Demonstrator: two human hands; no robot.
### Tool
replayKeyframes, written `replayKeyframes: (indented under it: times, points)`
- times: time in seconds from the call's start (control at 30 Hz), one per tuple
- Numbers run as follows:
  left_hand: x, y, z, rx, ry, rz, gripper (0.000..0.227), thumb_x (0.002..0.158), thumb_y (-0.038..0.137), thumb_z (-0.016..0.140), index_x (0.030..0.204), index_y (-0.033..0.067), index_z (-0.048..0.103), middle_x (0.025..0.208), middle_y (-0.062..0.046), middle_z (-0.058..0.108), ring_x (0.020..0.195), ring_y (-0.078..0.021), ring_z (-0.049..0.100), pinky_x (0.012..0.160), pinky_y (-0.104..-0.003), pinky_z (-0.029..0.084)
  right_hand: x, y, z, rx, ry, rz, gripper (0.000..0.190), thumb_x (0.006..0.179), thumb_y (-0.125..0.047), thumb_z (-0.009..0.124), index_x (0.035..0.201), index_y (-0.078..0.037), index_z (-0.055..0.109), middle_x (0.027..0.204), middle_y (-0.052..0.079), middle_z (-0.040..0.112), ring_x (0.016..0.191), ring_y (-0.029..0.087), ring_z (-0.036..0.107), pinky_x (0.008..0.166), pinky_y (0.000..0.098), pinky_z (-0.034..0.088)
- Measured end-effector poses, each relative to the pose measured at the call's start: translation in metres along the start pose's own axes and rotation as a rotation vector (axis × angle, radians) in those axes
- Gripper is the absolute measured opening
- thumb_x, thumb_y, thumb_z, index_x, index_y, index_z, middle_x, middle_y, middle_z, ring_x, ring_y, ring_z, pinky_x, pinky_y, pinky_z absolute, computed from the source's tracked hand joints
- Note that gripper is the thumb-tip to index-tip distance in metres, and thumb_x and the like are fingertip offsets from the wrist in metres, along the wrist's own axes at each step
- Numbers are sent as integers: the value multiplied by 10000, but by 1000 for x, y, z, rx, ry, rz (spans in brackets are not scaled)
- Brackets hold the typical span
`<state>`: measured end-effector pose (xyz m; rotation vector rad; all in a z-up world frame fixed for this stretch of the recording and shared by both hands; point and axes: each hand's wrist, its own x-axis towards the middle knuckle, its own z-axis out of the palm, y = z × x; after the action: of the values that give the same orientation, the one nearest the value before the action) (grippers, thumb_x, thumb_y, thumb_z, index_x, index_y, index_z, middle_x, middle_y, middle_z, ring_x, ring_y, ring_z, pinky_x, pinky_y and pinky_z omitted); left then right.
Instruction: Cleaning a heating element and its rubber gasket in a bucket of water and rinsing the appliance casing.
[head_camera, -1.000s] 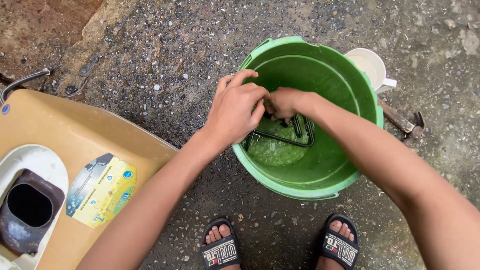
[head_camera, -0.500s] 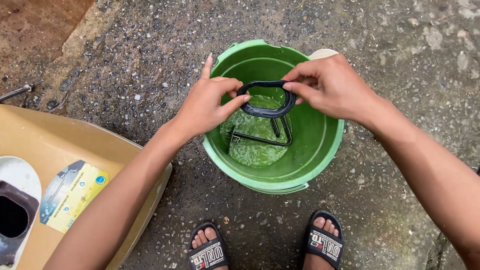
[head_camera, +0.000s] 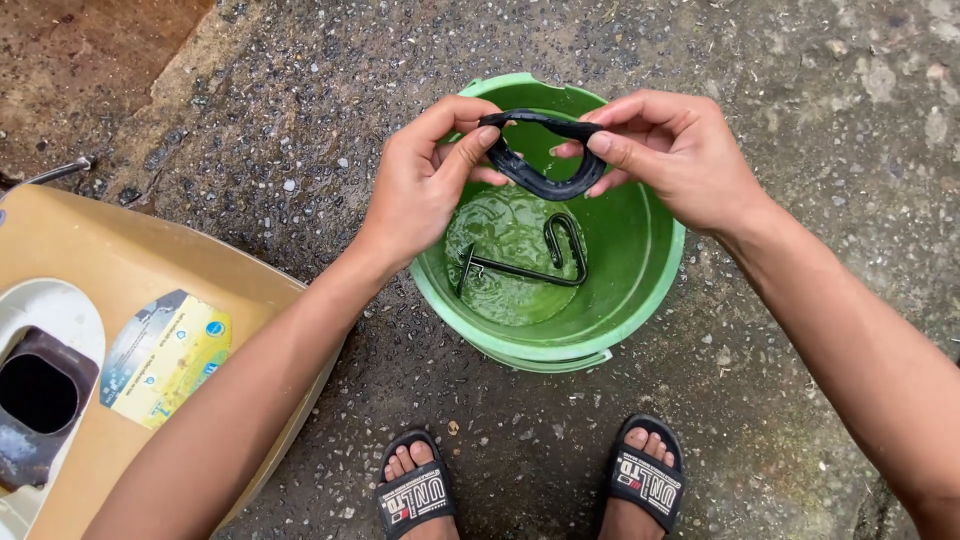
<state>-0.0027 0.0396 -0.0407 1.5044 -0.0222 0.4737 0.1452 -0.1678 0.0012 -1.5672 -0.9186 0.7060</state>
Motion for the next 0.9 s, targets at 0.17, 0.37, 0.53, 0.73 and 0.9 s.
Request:
replayKeyframes:
  times: [0.17,0.37,0.53,0.73,0.9]
  points:
    - [-6,25,5,418,-30,205,105,1047,79,619,1098,33,698,1166,-119,686,555,-35,298,602,-177,323,-7,-5,-18,-263,-145,-211,146,945,-8,705,1091,-16,712,1281,188,674,1232,256,659,1095,352,568]
    - [-11,25,11,644,-166,318,211,1072,156,542,1002,3,670,826,-65,630,709,-185,544,615,-315,411,-13,-10,-24,-197,-161,47,243,986,-38,594,1198,63,657,1173,195,719,1043,270,761,1001,324,635]
    - [-6,11,16,226,-82,-121,226,1073,104,500,1065,-4,698,808,-157,724,707,-167,754,687,-307,654,-9,10,-10,-89,-115,109,234,1054,-24,524,1179,126,652,987,243,733,854,234,749,807,366,678]
    - [-1,-7,15,24,-32,-434,288,1078,172,454,1028,-1,678,863,-120,719,774,-147,753,733,-301,702,-6,6,-3,-80,-101,158,257,1007,-3,548,1230,100,627,1042,238,721,866,247,754,720,360,681]
    - [-5,12,27,120,30,-421,272,1057,166,498,991,6,708,827,-175,722,685,-184,759,606,-300,719,2,4,8,-235,-107,27,408,941,74,615,1348,58,581,1131,186,701,949,214,738,720,317,659]
